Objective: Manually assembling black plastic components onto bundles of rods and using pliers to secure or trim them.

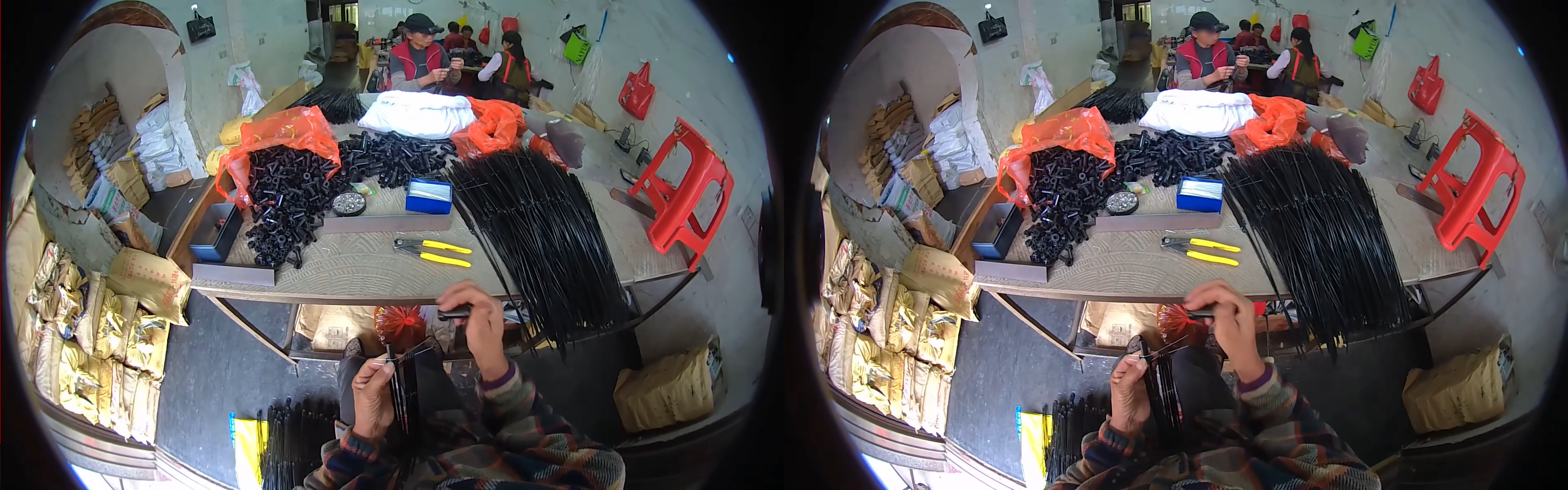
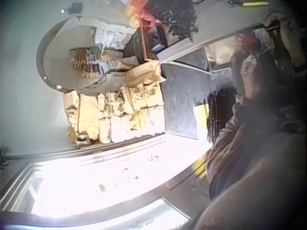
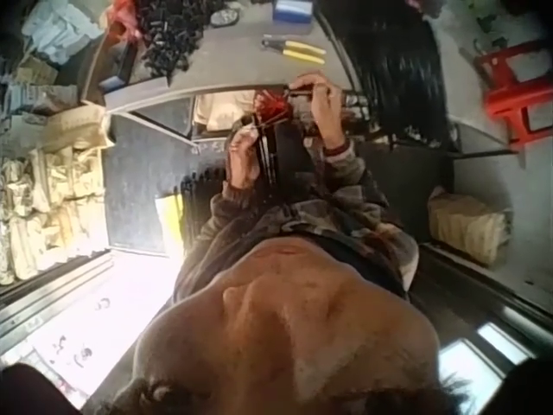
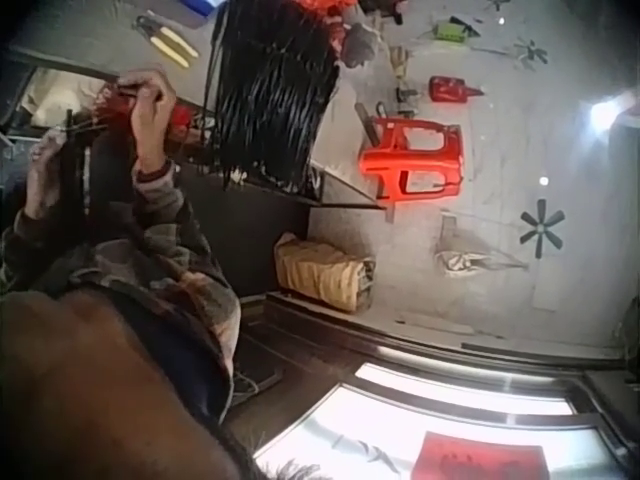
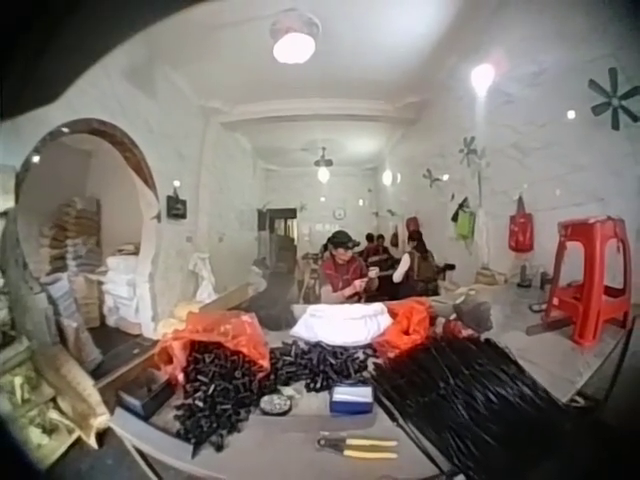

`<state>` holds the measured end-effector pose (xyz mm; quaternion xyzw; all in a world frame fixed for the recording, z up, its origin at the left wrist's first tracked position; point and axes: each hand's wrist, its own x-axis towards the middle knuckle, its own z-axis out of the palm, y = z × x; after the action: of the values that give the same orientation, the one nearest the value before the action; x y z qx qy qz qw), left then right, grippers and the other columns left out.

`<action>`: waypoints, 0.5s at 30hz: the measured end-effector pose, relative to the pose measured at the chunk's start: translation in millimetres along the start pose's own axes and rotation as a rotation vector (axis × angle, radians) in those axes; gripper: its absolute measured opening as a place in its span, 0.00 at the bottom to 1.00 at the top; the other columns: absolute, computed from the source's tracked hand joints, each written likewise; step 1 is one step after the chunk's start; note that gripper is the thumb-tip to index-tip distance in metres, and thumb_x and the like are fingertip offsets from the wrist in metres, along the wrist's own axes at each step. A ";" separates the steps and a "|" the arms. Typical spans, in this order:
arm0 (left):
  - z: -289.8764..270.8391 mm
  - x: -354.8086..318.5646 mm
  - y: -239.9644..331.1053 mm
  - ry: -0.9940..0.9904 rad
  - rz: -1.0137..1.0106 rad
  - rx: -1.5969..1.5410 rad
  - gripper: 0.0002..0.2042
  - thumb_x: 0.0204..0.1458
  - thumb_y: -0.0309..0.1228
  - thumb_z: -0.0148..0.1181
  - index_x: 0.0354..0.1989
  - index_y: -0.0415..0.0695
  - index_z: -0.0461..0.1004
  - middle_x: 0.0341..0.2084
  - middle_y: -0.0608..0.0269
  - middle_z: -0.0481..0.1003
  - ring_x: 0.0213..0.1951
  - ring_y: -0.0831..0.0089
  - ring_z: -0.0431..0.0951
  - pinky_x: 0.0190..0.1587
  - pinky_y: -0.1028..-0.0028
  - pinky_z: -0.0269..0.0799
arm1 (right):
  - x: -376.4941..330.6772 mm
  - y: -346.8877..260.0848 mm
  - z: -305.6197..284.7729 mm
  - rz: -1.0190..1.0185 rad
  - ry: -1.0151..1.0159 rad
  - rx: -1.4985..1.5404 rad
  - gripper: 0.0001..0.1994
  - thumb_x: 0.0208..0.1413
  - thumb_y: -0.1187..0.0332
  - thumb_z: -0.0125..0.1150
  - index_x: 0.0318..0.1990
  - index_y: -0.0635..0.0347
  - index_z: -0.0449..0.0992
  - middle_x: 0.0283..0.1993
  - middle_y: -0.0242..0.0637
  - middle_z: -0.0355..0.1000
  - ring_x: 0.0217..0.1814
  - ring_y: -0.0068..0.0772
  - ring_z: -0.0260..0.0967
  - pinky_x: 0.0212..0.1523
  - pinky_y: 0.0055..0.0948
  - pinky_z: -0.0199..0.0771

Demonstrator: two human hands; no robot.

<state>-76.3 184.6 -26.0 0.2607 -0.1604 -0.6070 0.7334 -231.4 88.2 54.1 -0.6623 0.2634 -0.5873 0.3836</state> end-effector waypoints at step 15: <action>10.2 7.0 0.6 0.046 -0.066 0.048 0.04 0.48 0.20 0.54 0.33 0.38 0.72 0.31 0.67 0.73 0.33 0.83 0.71 0.41 0.83 0.66 | 45.7 23.7 41.3 0.440 -0.742 0.147 0.25 0.48 0.71 0.61 0.53 0.62 0.58 0.33 0.38 0.73 0.36 0.24 0.71 0.35 0.18 0.69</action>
<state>-80.0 176.0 -17.9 0.2974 -0.1491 -0.6207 0.7100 -180.6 46.5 60.4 -0.7275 0.2000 -0.2313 0.6142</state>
